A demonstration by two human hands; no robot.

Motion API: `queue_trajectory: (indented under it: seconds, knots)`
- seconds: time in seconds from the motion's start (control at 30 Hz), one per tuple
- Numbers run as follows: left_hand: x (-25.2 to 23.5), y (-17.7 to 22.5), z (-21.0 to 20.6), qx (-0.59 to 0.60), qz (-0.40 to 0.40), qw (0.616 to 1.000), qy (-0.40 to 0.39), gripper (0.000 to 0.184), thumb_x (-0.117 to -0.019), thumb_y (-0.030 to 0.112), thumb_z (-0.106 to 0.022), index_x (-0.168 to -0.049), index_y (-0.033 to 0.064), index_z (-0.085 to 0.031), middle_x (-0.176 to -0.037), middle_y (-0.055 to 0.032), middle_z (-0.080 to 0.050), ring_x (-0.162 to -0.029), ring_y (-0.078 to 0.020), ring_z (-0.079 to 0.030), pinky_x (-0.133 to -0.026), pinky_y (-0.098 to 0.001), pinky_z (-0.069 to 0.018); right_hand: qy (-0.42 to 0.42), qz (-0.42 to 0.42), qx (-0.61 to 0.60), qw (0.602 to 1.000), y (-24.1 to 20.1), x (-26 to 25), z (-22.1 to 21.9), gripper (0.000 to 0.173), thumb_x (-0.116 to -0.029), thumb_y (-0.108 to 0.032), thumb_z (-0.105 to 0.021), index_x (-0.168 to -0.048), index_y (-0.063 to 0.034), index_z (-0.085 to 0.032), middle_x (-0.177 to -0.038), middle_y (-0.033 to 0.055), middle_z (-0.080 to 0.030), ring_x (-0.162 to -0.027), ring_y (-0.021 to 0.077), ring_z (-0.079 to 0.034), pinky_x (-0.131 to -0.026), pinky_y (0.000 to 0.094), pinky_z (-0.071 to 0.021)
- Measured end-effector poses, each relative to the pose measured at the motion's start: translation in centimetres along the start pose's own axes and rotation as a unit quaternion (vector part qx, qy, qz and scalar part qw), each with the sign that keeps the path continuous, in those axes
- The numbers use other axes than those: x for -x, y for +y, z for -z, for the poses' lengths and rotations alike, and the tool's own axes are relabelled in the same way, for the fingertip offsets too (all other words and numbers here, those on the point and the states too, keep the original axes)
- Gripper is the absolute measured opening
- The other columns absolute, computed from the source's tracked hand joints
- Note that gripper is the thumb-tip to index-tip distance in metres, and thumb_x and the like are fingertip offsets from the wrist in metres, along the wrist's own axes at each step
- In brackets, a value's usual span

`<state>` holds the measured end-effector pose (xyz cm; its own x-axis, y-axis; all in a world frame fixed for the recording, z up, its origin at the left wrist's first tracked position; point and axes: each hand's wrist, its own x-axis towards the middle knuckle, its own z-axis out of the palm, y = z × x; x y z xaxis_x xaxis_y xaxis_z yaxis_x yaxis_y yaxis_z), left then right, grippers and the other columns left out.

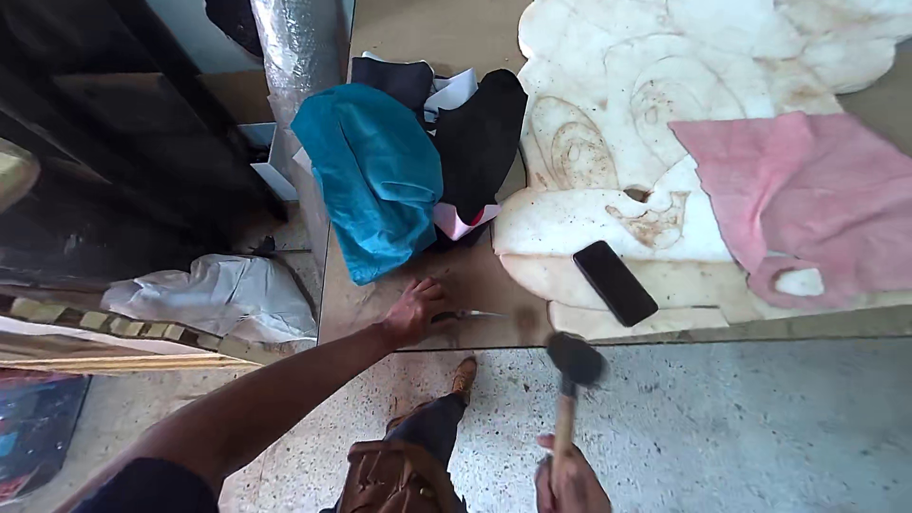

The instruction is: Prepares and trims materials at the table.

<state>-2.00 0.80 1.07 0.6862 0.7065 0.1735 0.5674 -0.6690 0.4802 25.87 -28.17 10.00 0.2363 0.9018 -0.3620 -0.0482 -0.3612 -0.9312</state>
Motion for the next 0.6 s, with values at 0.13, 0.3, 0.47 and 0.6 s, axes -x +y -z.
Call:
queue_trajectory:
  seconds: [0.13, 0.3, 0.47, 0.6]
  knots:
    - [-0.1, -0.5, -0.4, -0.001, -0.015, 1.0, -0.004, 0.025, -0.095, 0.049, -0.067, -0.112, 0.0333, -0.076, -0.111, 0.0065, -0.066, -0.116, -0.0142, -0.057, -0.1, -0.0424, -0.0479, 0.008, -0.061, 0.031, 0.998, -1.1, -2.0, -5.2, 0.05, -0.1105, -0.045, -0.036, -0.125, -0.0071, -0.065, -0.061, 0.0076, -0.051, -0.04, 0.0199, -0.043, -0.034, 0.0358, -0.0407]
    - [0.3, -0.8, -0.1, -0.007, -0.029, 0.999, 0.018, 0.028, -0.0972, 0.05, -0.063, -0.114, 0.0318, -0.077, -0.11, 0.0071, -0.068, -0.117, -0.0136, -0.057, -0.103, -0.0405, -0.046, 0.042, 0.143, -0.037, 0.988, -12.1, -1.8, -7.5, 0.066, -0.1018, -0.07, -0.032, -0.109, -0.0103, -0.059, -0.057, 0.0001, -0.048, -0.037, 0.0138, -0.044, -0.032, 0.0317, -0.0431]
    - [-0.5, -1.5, 0.0, -0.016, -0.037, 0.999, 0.012, 0.031, -0.0986, 0.052, -0.059, -0.116, 0.0317, -0.076, -0.111, 0.0038, -0.067, -0.116, -0.0177, -0.057, -0.103, -0.0448, -0.045, 0.12, 0.195, 0.038, 0.973, -3.4, -4.4, -8.3, 0.055, -0.102, -0.068, -0.038, -0.096, -0.019, -0.063, -0.061, -0.0054, -0.05, -0.044, 0.0094, -0.044, -0.039, 0.0292, -0.041]
    - [0.4, -0.8, 0.3, -0.014, -0.035, 0.999, -0.008, 0.033, -0.0984, 0.053, -0.059, -0.113, 0.0288, -0.076, -0.118, 0.0, -0.068, -0.12, -0.0233, -0.058, -0.107, -0.0515, -0.0462, 0.089, -0.023, 0.102, 0.991, 0.3, -4.3, -6.0, 0.058, -0.1085, -0.057, -0.029, -0.095, -0.0104, -0.061, -0.055, -0.0004, -0.043, -0.04, 0.0135, -0.04, -0.036, 0.0332, -0.0397]
